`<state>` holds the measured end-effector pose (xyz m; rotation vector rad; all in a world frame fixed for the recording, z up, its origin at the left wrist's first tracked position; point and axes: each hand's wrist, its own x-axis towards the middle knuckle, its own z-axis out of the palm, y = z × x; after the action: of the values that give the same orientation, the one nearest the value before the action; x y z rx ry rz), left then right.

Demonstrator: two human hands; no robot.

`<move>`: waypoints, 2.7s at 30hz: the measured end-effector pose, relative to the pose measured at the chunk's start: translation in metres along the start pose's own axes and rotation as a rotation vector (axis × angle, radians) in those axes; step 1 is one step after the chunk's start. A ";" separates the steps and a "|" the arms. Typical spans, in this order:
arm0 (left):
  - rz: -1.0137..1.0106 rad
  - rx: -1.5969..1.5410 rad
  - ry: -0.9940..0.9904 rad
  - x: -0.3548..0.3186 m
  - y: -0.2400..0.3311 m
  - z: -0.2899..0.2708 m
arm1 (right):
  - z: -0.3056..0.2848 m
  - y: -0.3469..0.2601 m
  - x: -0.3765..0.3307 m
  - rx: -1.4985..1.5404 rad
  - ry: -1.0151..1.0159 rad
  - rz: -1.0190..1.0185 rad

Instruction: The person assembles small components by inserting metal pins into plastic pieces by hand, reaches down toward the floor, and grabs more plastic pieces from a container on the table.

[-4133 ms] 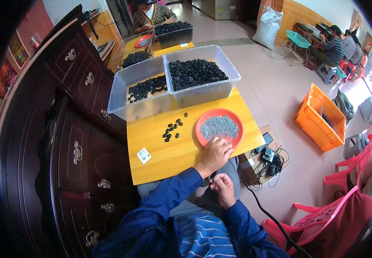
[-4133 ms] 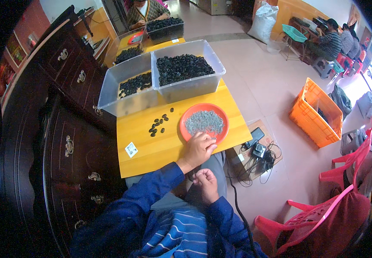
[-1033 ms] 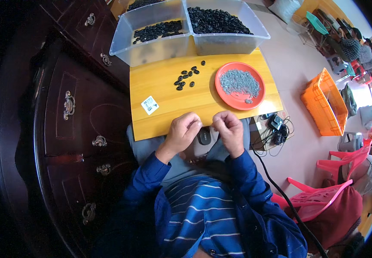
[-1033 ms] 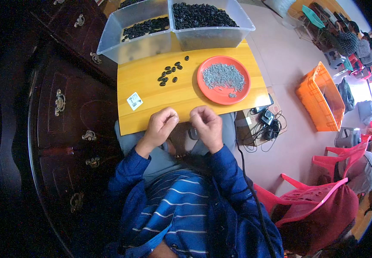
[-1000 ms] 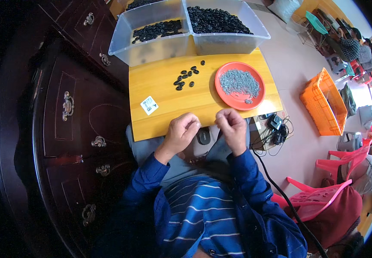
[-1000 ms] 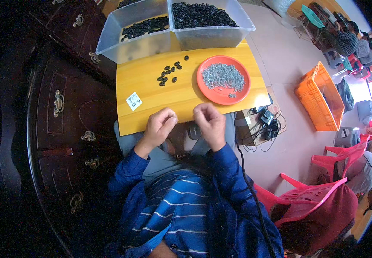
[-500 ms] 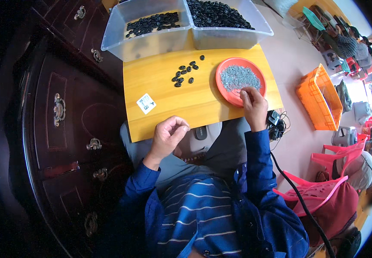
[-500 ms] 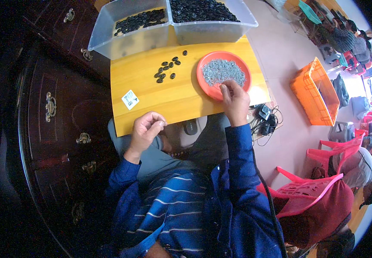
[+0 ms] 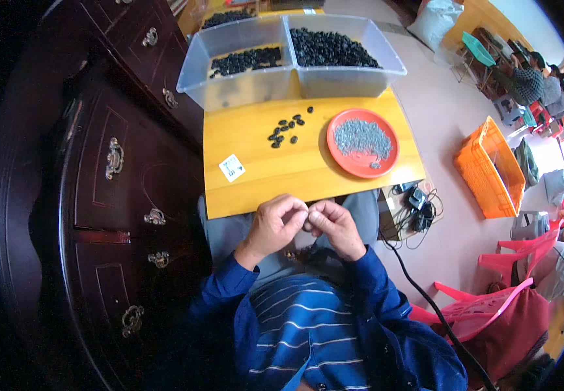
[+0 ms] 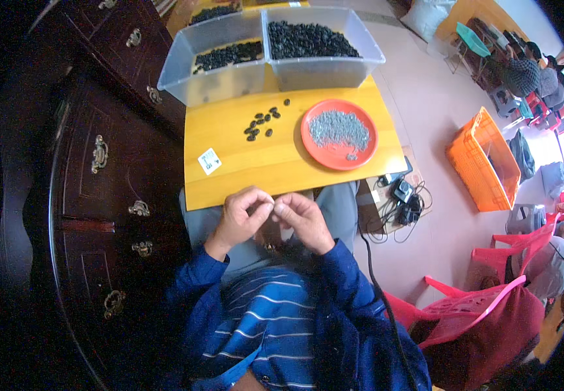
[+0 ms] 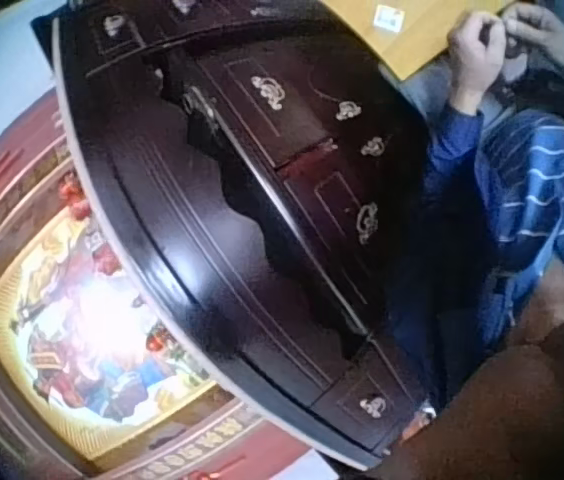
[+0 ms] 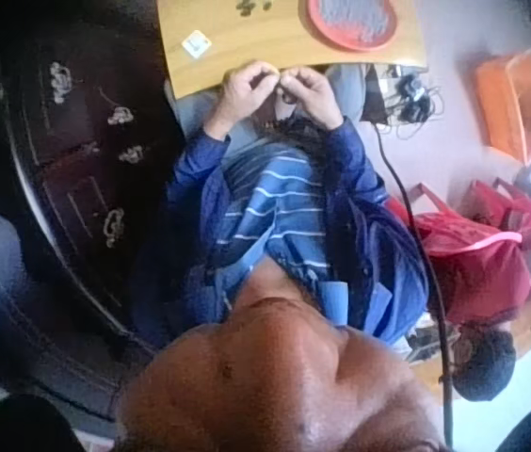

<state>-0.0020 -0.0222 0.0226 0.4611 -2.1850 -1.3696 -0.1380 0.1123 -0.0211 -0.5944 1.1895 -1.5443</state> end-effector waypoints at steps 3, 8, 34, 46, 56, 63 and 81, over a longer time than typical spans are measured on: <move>0.006 0.077 -0.013 -0.006 0.011 -0.001 | 0.002 0.000 -0.006 0.019 -0.025 0.025; 0.093 0.158 -0.013 -0.014 0.022 -0.004 | 0.002 0.003 -0.011 0.101 -0.057 0.067; -0.095 -0.255 0.121 -0.043 -0.005 -0.021 | 0.041 0.013 0.005 -0.176 -0.014 -0.176; -0.168 -0.346 0.166 -0.048 -0.025 -0.018 | 0.052 0.012 0.000 0.188 0.019 0.098; -0.188 -0.377 0.151 -0.050 -0.031 -0.014 | 0.057 0.015 0.001 0.377 -0.025 0.049; -0.177 -0.348 0.149 -0.048 -0.026 -0.012 | 0.055 0.020 0.001 0.292 -0.034 -0.019; -0.185 -0.238 0.081 -0.046 -0.024 -0.021 | 0.056 0.022 -0.001 0.094 0.002 -0.101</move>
<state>0.0479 -0.0232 -0.0032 0.6278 -1.9226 -1.6550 -0.0811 0.0929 -0.0196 -0.5981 1.0962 -1.6768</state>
